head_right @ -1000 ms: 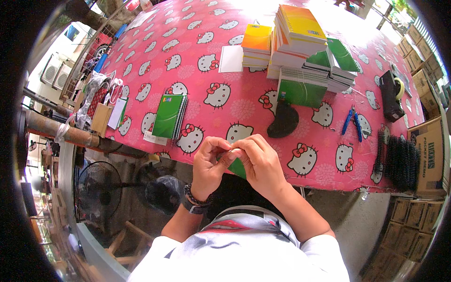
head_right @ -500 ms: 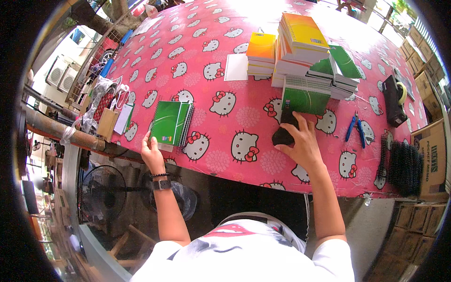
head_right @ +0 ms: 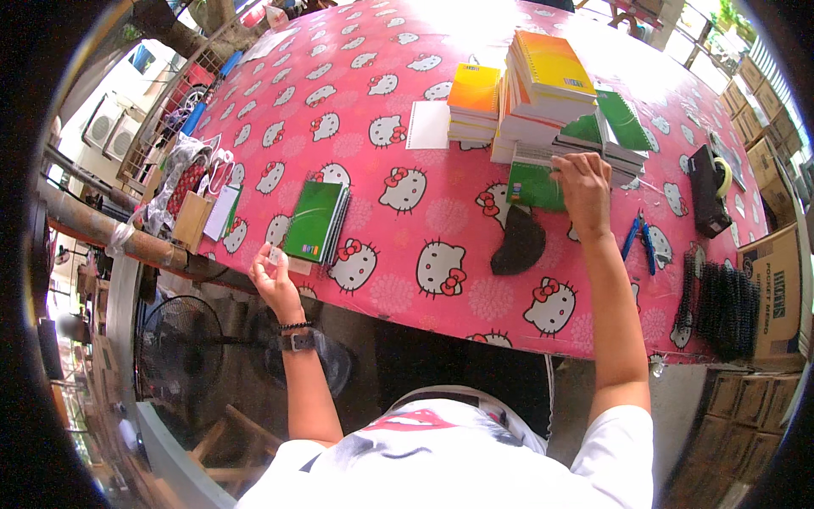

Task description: The person assembles notebooks by hand, aligning pages and covers, inserting a plastic spiral binding through the pre-punched holes, and then trimming the excess coil with pliers.

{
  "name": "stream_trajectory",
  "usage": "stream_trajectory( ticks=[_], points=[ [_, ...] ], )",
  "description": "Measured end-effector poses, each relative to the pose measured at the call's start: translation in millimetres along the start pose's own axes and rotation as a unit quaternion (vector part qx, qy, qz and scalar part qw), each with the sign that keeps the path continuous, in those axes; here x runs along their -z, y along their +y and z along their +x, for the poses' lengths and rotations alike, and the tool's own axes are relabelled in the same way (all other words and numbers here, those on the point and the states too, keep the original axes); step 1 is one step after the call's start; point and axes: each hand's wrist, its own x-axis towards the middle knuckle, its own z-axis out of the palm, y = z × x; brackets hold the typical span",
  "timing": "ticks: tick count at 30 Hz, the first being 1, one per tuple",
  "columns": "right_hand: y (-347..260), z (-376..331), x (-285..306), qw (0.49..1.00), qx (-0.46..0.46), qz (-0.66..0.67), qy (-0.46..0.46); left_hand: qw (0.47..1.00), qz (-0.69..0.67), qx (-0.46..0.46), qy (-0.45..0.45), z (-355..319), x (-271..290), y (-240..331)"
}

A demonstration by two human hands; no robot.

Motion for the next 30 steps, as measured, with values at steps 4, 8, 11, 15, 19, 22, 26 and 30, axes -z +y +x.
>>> stream_trajectory(
  ticks=[4,8,11,15,19,22,26,30],
  points=[
    [3,2,5,0.999,-0.021,0.039,0.014,0.996,-0.009,-0.086,-0.015,-17,-8,52],
    [-48,22,53,0.99,-0.016,0.137,0.0,0.972,-0.087,-0.194,-0.104,-46,-21,113],
    [-115,18,87,0.963,0.034,0.256,-0.07,0.928,-0.212,-0.182,-0.248,-72,-36,147],
    [-154,-12,94,0.937,-0.016,0.323,-0.135,0.821,-0.301,-0.043,-0.484,-83,-41,116],
    [-163,-57,75,0.787,-0.299,0.533,-0.087,0.794,-0.362,0.081,-0.482,-110,-56,82],
    [-179,-76,59,0.713,-0.383,0.583,-0.069,0.79,-0.375,0.003,-0.485,-123,-63,80],
    [-181,-68,47,0.777,-0.369,0.51,-0.012,0.952,-0.095,-0.216,-0.196,-123,-54,133],
    [-177,-61,50,0.753,-0.379,0.537,-0.049,0.875,-0.054,-0.357,-0.322,-133,-58,145]
  ],
)
